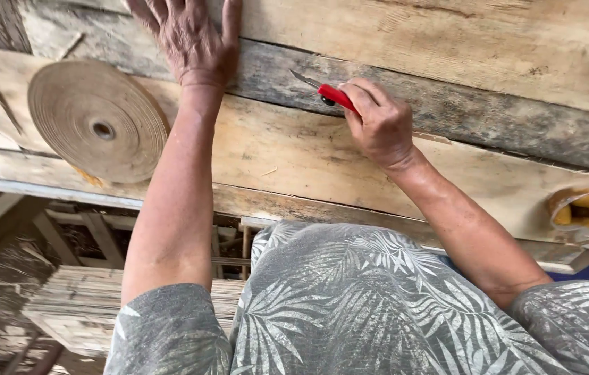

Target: Trimming and fitting thin wood panels or strips onto a wooden wall structure using a utility knife.

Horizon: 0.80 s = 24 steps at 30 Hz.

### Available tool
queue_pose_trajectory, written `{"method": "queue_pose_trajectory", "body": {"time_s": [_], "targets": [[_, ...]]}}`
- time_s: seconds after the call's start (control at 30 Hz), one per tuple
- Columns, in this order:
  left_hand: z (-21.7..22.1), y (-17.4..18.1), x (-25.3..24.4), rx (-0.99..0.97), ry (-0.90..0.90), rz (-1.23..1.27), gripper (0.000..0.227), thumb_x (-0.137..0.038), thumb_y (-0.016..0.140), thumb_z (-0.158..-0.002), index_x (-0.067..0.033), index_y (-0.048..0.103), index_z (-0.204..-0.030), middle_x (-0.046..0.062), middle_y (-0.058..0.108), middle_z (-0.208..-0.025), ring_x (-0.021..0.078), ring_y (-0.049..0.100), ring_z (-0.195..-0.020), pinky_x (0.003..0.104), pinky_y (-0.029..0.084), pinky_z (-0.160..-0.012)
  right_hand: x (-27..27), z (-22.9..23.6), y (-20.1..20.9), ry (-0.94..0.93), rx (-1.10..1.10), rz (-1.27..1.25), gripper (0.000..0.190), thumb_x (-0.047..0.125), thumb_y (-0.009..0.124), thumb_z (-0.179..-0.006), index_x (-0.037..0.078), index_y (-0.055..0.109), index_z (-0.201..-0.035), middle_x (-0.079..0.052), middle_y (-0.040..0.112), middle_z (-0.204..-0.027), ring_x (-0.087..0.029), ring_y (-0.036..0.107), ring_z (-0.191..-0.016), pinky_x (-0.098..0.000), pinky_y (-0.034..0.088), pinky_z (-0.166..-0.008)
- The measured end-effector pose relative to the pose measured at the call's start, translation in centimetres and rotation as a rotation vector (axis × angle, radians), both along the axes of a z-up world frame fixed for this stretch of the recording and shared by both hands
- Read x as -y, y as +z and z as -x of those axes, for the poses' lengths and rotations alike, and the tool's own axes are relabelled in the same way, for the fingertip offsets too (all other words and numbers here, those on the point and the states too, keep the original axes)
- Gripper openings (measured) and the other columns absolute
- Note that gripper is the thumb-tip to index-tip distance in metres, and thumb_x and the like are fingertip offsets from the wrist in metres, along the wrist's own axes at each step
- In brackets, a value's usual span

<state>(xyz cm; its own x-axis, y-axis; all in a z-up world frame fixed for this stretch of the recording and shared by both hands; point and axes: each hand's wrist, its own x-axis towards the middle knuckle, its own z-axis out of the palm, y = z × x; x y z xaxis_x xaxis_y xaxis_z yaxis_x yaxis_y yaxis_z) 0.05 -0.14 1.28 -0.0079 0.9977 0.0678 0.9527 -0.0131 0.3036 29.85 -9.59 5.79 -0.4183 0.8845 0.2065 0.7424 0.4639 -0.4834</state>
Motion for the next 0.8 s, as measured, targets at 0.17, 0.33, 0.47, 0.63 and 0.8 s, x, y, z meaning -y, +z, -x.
{"method": "queue_pose_trajectory", "body": {"time_s": [0.17, 0.33, 0.47, 0.63, 0.8], "targets": [[-1.3, 2.2, -0.4, -0.127, 0.136, 0.345, 0.088, -0.072, 0.038, -0.106, -0.0084, 0.031, -0.167, 0.016, 0.015, -0.171, 0.0411, -0.005, -0.153, 0.063, -0.005, -0.127, 0.9, -1.0, -0.2, -0.107, 0.036, -0.025, 0.042, 0.004, 0.086, -0.093, 0.002, 0.071, -0.132, -0.014, 0.073, -0.132, -0.032, 0.081, -0.097, -0.0384, 0.069, -0.082], [-0.5, 0.5, 0.1, -0.199, 0.125, 0.359, 0.091, -0.078, 0.037, -0.106, -0.0154, 0.023, -0.171, 0.01, 0.006, -0.174, 0.0403, -0.007, -0.158, 0.064, -0.006, -0.13, 0.7, 0.5, 0.6, -0.123, 0.09, -0.092, 0.033, -0.002, 0.077, -0.093, 0.004, 0.076, -0.126, -0.01, 0.073, -0.131, -0.019, 0.081, -0.085, -0.0281, 0.063, -0.061], [-0.6, -0.4, 0.3, -0.21, 0.16, 0.325, 0.092, -0.083, 0.036, -0.109, -0.024, 0.01, -0.175, 0.003, -0.003, -0.179, 0.0377, -0.006, -0.167, 0.063, -0.003, -0.135, 0.6, 0.6, -0.1, -0.142, 0.044, -0.064, 0.043, -0.001, 0.074, -0.089, 0.006, 0.073, -0.131, -0.009, 0.072, -0.134, -0.02, 0.081, -0.091, -0.0302, 0.065, -0.071], [-0.8, -0.4, 0.4, -0.173, 0.18, 0.281, 0.092, -0.084, 0.033, -0.103, -0.0284, 0.008, -0.172, 0.002, 0.002, -0.179, 0.0371, -0.004, -0.166, 0.062, -0.005, -0.133, 1.8, 0.1, -0.5, -0.197, 0.051, -0.042, 0.045, 0.003, 0.077, -0.095, 0.007, 0.069, -0.138, -0.006, 0.069, -0.14, -0.018, 0.08, -0.094, -0.0292, 0.065, -0.069], [-0.8, -0.1, 0.3, -0.141, 0.147, 0.27, 0.093, -0.085, 0.03, -0.102, -0.0279, 0.005, -0.172, 0.002, -0.002, -0.178, 0.0385, -0.007, -0.165, 0.061, -0.009, -0.131, 5.2, -0.6, 0.1, -0.326, -0.014, 0.038, 0.048, -0.002, 0.079, -0.091, -0.001, 0.066, -0.137, -0.021, 0.069, -0.133, -0.033, 0.075, -0.114, -0.0412, 0.064, -0.095]]}}
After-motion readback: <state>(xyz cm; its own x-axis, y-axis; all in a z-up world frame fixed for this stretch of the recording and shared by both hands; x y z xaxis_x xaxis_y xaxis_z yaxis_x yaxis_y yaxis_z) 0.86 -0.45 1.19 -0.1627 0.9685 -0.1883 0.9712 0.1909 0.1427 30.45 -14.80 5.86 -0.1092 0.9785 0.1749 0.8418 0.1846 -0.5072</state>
